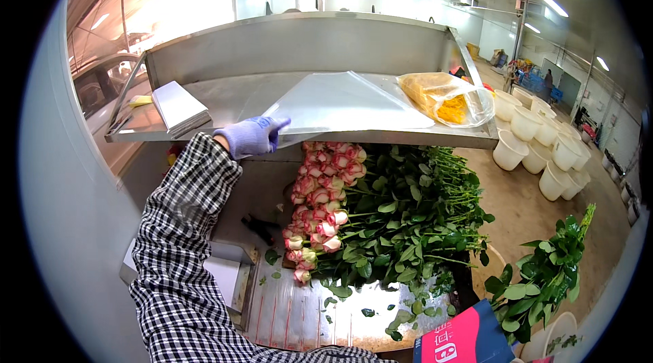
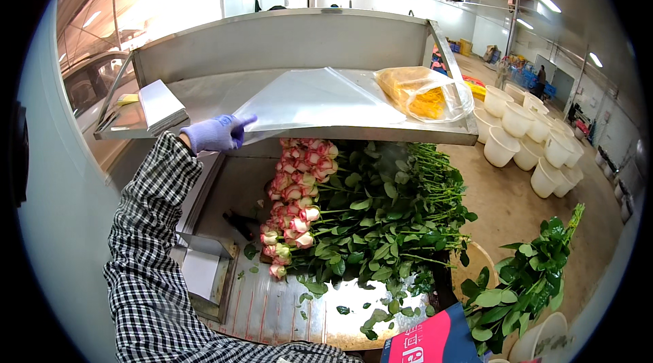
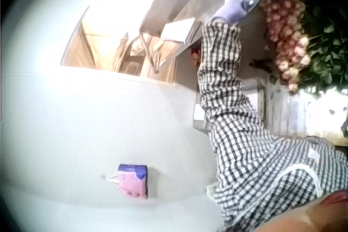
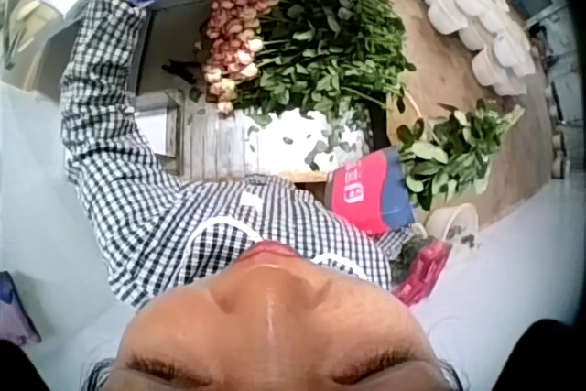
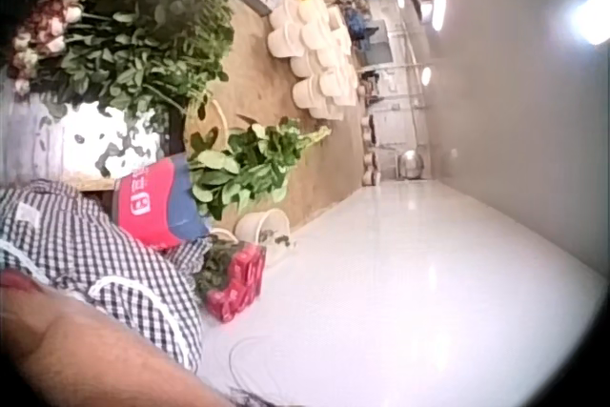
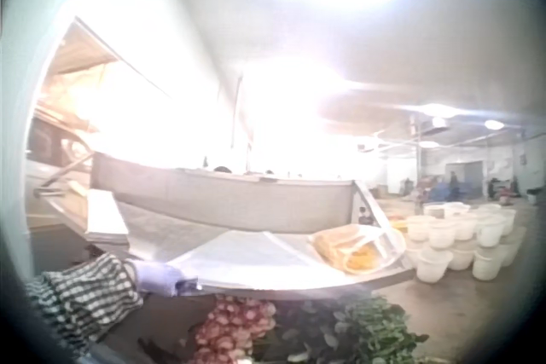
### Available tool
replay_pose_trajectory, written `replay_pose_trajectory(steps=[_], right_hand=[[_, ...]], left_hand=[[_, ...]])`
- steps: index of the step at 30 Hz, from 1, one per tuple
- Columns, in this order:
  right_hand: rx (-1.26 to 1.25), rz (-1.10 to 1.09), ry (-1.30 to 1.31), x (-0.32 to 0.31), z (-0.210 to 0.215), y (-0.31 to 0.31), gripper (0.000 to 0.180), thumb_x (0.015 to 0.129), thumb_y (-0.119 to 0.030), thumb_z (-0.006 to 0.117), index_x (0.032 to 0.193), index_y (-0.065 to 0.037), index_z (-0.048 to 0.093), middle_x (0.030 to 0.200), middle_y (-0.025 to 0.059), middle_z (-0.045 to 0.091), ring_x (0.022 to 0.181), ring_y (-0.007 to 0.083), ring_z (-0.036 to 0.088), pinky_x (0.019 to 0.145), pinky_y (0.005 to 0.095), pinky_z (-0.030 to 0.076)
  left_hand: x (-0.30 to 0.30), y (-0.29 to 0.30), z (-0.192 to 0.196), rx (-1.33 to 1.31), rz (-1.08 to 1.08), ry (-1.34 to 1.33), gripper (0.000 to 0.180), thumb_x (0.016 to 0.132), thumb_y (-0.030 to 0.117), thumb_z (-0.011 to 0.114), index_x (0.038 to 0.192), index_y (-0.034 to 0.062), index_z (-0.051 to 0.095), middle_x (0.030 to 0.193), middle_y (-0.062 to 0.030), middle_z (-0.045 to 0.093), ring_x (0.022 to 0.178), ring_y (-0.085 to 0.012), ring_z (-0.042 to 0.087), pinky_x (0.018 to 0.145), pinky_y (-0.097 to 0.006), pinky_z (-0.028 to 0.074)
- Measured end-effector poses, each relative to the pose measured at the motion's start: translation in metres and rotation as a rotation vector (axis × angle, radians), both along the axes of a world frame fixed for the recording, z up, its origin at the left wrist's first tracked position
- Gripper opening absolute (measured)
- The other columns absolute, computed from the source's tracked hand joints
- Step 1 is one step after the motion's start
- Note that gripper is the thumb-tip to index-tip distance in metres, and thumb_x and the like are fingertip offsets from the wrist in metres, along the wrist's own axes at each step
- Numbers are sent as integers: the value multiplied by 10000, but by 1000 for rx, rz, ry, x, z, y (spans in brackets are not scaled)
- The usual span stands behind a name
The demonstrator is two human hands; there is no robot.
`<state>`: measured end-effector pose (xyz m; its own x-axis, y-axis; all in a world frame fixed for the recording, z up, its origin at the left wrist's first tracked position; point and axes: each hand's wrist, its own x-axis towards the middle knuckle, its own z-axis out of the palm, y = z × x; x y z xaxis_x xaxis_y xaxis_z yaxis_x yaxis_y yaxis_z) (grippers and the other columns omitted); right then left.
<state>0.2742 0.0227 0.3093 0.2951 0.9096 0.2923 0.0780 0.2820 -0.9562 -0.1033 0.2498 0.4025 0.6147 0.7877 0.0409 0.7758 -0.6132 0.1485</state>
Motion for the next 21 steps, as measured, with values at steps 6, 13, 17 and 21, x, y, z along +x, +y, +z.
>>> replay_pose_trajectory(steps=[6, 13, 17, 21], right_hand=[[-62, -60, 21, 30, -24, -72, 435, 874, -224, 645, 1259, -70, 512, 1186, 72, 607, 1047, 191, 592, 911, 354, 485], [-160, -97, 33, 111, -63, -173, 428, 867, -200, 661, 1247, -65, 520, 1174, 73, 612, 1036, 186, 596, 901, 349, 489], [-235, -69, 23, 176, -91, -228, 423, 862, -186, 670, 1240, -62, 524, 1166, 74, 615, 1030, 183, 598, 896, 346, 492], [-342, -22, 19, 244, -125, -283, 420, 858, -172, 679, 1233, -59, 529, 1159, 75, 618, 1024, 180, 600, 890, 343, 495]], left_hand=[[22, -20, 16, 163, 123, 186, 279, 782, 67, 568, 1028, 110, 693, 1054, -157, 629, 972, -325, 613, 868, -386, 483], [17, -112, 1, 459, 52, -18, 183, 850, 80, 524, 1016, 111, 595, 863, -132, 633, 865, -317, 634, 760, -416, 496], [50, -181, -51, 257, -99, -220, 414, 813, 35, 603, 1217, 116, 560, 878, -117, 642, 803, -272, 647, 726, -374, 510], [104, -225, -167, -40, -135, -228, 562, 786, 25, 640, 1327, 94, 505, 885, -117, 650, 773, -261, 640, 725, -353, 508]])
